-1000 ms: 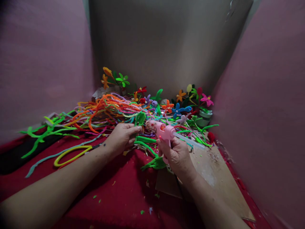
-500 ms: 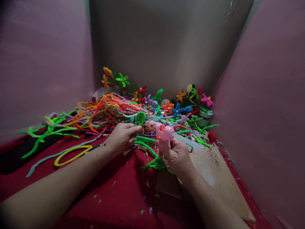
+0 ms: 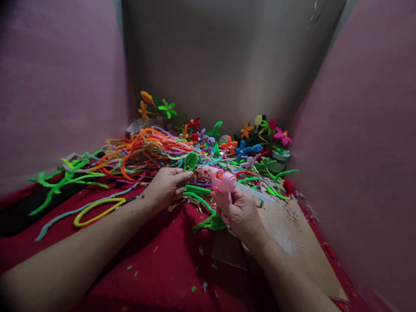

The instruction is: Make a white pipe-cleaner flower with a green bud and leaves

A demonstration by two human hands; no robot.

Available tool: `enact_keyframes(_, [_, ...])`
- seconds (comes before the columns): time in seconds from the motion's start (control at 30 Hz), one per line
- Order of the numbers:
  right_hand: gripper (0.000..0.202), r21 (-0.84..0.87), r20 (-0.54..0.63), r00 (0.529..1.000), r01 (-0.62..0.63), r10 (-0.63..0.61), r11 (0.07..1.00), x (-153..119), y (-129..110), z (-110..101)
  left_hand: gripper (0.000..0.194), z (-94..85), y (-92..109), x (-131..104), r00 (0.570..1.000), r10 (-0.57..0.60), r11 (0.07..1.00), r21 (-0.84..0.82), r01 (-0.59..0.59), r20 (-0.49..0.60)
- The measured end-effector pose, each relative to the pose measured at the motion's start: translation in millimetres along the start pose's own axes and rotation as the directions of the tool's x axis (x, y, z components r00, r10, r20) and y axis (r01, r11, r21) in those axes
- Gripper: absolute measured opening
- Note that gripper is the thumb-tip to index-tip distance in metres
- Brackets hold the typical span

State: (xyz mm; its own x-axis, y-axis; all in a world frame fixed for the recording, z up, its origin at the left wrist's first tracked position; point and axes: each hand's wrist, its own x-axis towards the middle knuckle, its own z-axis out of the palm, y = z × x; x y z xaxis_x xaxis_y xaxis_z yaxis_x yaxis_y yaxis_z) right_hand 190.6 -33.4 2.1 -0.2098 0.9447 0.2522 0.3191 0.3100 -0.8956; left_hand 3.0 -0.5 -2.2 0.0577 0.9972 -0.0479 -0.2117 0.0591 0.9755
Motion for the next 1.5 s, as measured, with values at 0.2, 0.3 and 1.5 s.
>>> enact_keyframes(0.2, [0.044,0.038,-0.019,1.000,-0.001,0.002,0.999,-0.1,5.9,-2.1,0.026,-0.6,0.3,-1.5,1.000,-0.004,1.000,0.011,0.004,0.008])
enact_keyframes(0.3, [0.040,0.103,-0.061,0.998,0.011,-0.005,0.995,0.2,10.0,-2.5,0.021,-1.4,-0.7,-1.2,1.000,-0.004,1.000,0.003,0.004,0.014])
enact_keyframes(1.5, [0.039,0.152,-0.070,0.998,0.003,0.007,0.988,-3.1,0.2,1.1,0.016,0.9,-2.4,-0.1,1.000,-0.012,0.999,0.051,0.012,0.008])
